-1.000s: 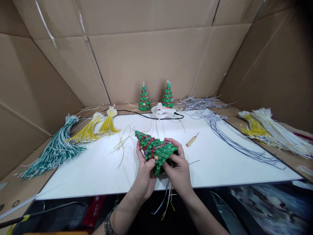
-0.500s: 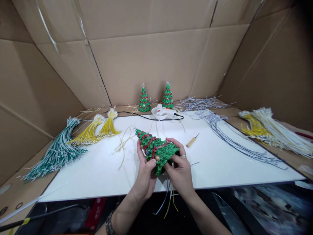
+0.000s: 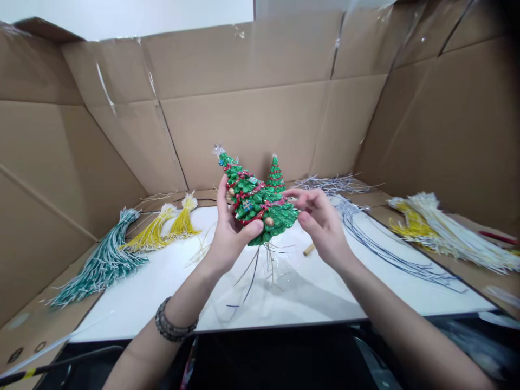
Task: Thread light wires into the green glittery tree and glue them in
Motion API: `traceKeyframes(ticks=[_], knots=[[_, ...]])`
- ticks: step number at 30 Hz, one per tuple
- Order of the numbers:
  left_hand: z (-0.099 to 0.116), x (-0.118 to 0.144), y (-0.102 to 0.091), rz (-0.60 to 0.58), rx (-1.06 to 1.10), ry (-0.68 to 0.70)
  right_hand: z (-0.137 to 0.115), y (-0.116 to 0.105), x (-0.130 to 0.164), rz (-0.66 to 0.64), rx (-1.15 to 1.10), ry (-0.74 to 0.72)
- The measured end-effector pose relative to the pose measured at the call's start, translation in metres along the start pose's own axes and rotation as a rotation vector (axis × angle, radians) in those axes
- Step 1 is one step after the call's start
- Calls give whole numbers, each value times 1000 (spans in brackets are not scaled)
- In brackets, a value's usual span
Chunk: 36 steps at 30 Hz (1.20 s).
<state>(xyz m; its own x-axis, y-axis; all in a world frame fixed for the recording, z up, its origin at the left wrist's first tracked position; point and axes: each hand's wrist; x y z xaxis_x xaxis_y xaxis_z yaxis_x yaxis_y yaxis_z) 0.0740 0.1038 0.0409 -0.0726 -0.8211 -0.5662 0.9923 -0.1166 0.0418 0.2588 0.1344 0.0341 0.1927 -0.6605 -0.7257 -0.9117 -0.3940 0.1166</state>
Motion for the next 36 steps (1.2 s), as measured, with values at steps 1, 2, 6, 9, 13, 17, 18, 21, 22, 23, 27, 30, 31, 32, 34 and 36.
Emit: traceKeyframes(ticks=[1,2,6,9,13,17,18,21,22,23,27,30,31,32,34,36], knots=[[-1,-5,-1,-6,-33,16,5,-4,-9,-39,-24,69],[-3,-10,-3,-12,-64,22,10,-7,-17,-75,-42,137],[-15,-23,-5,-30,-108,-53,34,-18,-33,-225,-147,421],[-26,-28,-5,-45,-90,-153,49,-22,-29,-276,-316,596],[-34,-37,-8,-92,-98,-293,65,-22,-13,-202,-471,659],[-35,-45,-27,-142,-387,-199,72,-23,-1,-65,-509,615],[-35,-45,-35,-141,-535,-155,72,-24,1,-64,-508,607],[-41,-44,-67,-84,-1082,-46,69,-26,4,-120,-485,594],[-45,-43,-78,-70,-1255,-48,67,-26,5,-145,-474,597],[-50,-41,-90,-57,-1414,-73,65,-25,6,-169,-464,604],[-73,-32,-122,-108,-1694,-338,63,-19,10,-198,-465,646],[-87,-26,-132,-144,-1716,-439,65,-18,11,-154,-522,663],[-90,-24,-134,-156,-1719,-463,67,-19,11,-129,-540,673],[-93,-23,-136,-168,-1720,-484,68,-20,11,-97,-557,686],[-96,-21,-138,-191,-1719,-512,71,-24,10,-24,-595,710],[-97,-20,-139,-204,-1718,-526,74,-27,9,49,-639,726]])
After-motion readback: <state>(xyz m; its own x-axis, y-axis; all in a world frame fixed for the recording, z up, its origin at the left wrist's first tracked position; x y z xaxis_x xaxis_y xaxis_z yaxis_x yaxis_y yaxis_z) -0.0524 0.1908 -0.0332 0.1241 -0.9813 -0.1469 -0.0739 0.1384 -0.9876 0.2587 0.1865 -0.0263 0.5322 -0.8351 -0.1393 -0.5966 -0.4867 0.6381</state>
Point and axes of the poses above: each hand's wrist, its own x-axis away from the middle knuckle, its own y-axis out of the palm, z = x × y, and after that the axes turned 6 degrees about -x, right-handed
